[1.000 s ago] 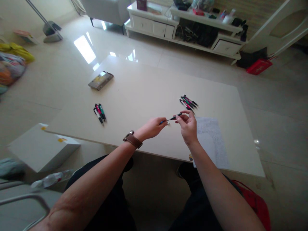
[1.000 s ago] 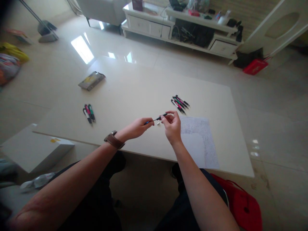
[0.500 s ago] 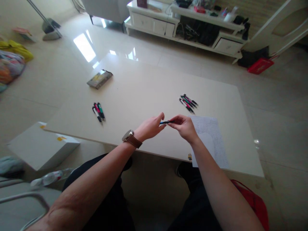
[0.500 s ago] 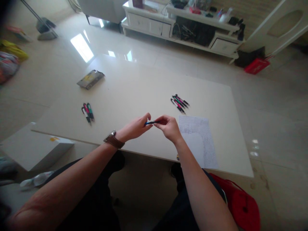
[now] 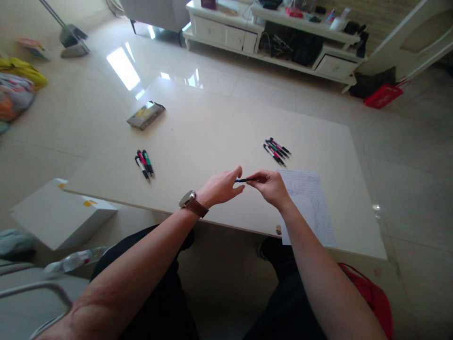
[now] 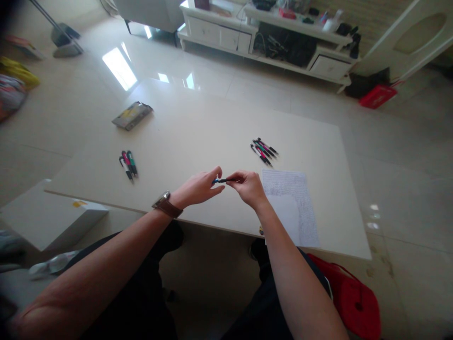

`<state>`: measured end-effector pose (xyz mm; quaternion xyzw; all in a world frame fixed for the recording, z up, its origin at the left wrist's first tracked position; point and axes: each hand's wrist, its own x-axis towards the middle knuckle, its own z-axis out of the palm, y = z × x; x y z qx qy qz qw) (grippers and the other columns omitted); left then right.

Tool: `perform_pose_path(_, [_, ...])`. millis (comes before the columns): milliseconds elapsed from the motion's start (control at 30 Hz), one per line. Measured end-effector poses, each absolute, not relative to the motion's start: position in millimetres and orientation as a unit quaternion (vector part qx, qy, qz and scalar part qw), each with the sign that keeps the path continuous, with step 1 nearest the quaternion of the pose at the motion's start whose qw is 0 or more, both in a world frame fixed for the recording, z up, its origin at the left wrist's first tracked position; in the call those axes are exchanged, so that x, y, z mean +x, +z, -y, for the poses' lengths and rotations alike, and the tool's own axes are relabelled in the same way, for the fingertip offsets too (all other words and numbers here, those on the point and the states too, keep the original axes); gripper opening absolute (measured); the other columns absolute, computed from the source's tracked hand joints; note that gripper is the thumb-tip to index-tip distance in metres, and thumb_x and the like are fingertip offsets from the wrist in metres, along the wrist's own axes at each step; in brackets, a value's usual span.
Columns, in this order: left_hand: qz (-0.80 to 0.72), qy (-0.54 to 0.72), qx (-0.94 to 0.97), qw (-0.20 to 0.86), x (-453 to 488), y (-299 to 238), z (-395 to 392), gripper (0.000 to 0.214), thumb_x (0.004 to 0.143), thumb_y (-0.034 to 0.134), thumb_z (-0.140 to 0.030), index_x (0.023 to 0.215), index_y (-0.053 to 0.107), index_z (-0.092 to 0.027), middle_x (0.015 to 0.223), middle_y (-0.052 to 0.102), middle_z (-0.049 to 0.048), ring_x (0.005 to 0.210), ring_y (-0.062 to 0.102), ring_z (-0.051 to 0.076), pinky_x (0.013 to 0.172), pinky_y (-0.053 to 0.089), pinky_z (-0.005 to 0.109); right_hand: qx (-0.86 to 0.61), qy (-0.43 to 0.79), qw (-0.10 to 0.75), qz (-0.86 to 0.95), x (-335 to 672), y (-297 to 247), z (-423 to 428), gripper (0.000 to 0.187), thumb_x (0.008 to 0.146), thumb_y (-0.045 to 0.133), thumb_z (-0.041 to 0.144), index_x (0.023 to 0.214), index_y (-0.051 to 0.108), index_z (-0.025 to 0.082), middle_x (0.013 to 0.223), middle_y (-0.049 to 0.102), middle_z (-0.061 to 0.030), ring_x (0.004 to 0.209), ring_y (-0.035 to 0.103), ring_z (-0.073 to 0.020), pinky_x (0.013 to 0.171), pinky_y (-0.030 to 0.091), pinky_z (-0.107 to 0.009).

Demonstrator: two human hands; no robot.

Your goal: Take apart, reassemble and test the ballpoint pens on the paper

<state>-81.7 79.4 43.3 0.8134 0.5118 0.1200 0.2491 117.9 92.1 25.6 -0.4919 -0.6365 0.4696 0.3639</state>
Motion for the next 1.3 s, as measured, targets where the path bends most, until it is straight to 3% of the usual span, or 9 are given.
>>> perform_pose_path(367, [-0.493, 0.094, 0.838, 0.215, -80.8, 48.2, -77.5, 0.032, 0.096, 0.047, -0.045, 0.119, 0.048, -0.023, 0.086, 0.071, 0.0044, 0.077, 0.067, 0.024, 0.060, 0.037, 0.031, -0.504, 0.488, 0.331, 0.631, 116.8, 28.8, -93.4, 0.017, 0.076, 0.076, 0.033, 0.084, 0.077, 0.018, 0.070, 0.074, -0.0047, 0.064, 0.068, -0.0178, 0.063, 0.054, -0.031])
perform_pose_path(533, [-0.491, 0.096, 0.835, 0.231, -81.2, 47.1, -78.2, 0.031, 0.096, 0.047, -0.044, 0.119, 0.048, -0.023, 0.087, 0.071, 0.0046, 0.076, 0.066, 0.023, 0.060, 0.036, 0.030, -0.488, 0.470, 0.346, 0.650, 117.9, 28.0, -93.4, 0.015, 0.072, 0.080, 0.032, 0.080, 0.077, 0.020, 0.078, 0.077, -0.0046, 0.072, 0.070, -0.0198, 0.070, 0.055, -0.033])
perform_pose_path(767, [-0.517, 0.084, 0.816, 0.245, -81.8, 43.7, -80.3, 0.029, 0.092, 0.054, -0.040, 0.116, 0.051, -0.023, 0.086, 0.070, 0.0045, 0.075, 0.065, 0.022, 0.060, 0.036, 0.029, -0.468, 0.416, 0.327, 0.708, 119.0, 34.6, -91.2, 0.011, 0.078, 0.077, 0.030, 0.085, 0.077, 0.022, 0.082, 0.077, -0.0039, 0.076, 0.071, -0.0195, 0.073, 0.054, -0.031])
perform_pose_path(833, [-0.514, 0.085, 0.818, 0.243, -80.6, 44.6, -79.4, 0.029, 0.092, 0.054, -0.040, 0.116, 0.052, -0.023, 0.084, 0.070, 0.0046, 0.075, 0.065, 0.022, 0.059, 0.037, 0.029, -0.475, 0.415, 0.307, 0.713, 117.8, 37.3, -90.3, 0.019, 0.084, 0.072, 0.038, 0.083, 0.076, 0.020, 0.075, 0.075, -0.0039, 0.069, 0.070, -0.0182, 0.066, 0.053, -0.029])
perform_pose_path(933, [-0.502, 0.095, 0.823, 0.247, -78.0, 47.5, -77.3, 0.031, 0.094, 0.052, -0.042, 0.118, 0.052, -0.022, 0.088, 0.070, 0.0059, 0.077, 0.066, 0.023, 0.060, 0.038, 0.030, -0.508, 0.396, 0.276, 0.714, 116.0, 38.4, -89.9, 0.047, 0.093, 0.057, 0.055, 0.068, 0.070, 0.018, 0.056, 0.066, -0.0026, 0.052, 0.063, -0.0155, 0.054, 0.046, -0.027])
perform_pose_path(1033, [-0.492, 0.094, 0.827, 0.257, -77.3, 51.4, -76.7, 0.031, 0.099, 0.044, -0.044, 0.120, 0.054, -0.024, 0.090, 0.071, 0.0058, 0.080, 0.067, 0.023, 0.063, 0.039, 0.030, -0.535, 0.365, 0.270, 0.713, 115.6, 35.2, -91.9, 0.065, 0.094, 0.047, 0.067, 0.054, 0.063, 0.019, 0.047, 0.059, -0.0030, 0.047, 0.058, -0.0148, 0.052, 0.043, -0.027])
perform_pose_path(1100, [-0.494, 0.089, 0.825, 0.258, -78.5, 53.7, -77.6, 0.030, 0.101, 0.039, -0.044, 0.119, 0.056, -0.027, 0.090, 0.071, 0.0053, 0.081, 0.067, 0.023, 0.064, 0.039, 0.029, -0.552, 0.373, 0.290, 0.687, 116.8, 31.3, -95.1, 0.069, 0.095, 0.040, 0.070, 0.055, 0.064, 0.019, 0.048, 0.060, -0.0039, 0.048, 0.059, -0.0151, 0.054, 0.044, -0.028])
perform_pose_path(1200, [-0.522, 0.094, 0.809, 0.254, -81.7, 56.3, -79.9, 0.035, 0.103, 0.033, -0.045, 0.108, 0.061, -0.026, 0.090, 0.071, 0.0060, 0.083, 0.066, 0.022, 0.065, 0.038, 0.030, -0.591, 0.376, 0.315, 0.641, 121.2, 23.1, -101.4, 0.061, 0.100, 0.036, 0.061, 0.071, 0.068, 0.018, 0.058, 0.064, -0.0043, 0.054, 0.060, -0.0159, 0.057, 0.046, -0.028])
perform_pose_path(1300, [-0.552, 0.111, 0.785, 0.260, -84.4, 57.8, -81.0, 0.040, 0.104, 0.027, -0.045, 0.106, 0.061, -0.024, 0.088, 0.070, 0.0067, 0.079, 0.064, 0.021, 0.064, 0.038, 0.030, -0.614, 0.300, 0.241, 0.689, 126.4, 10.0, -105.7, 0.027, 0.096, 0.054, 0.036, 0.083, 0.069, 0.018, 0.075, 0.068, -0.0059, 0.069, 0.064, -0.0183, 0.067, 0.048, -0.030])
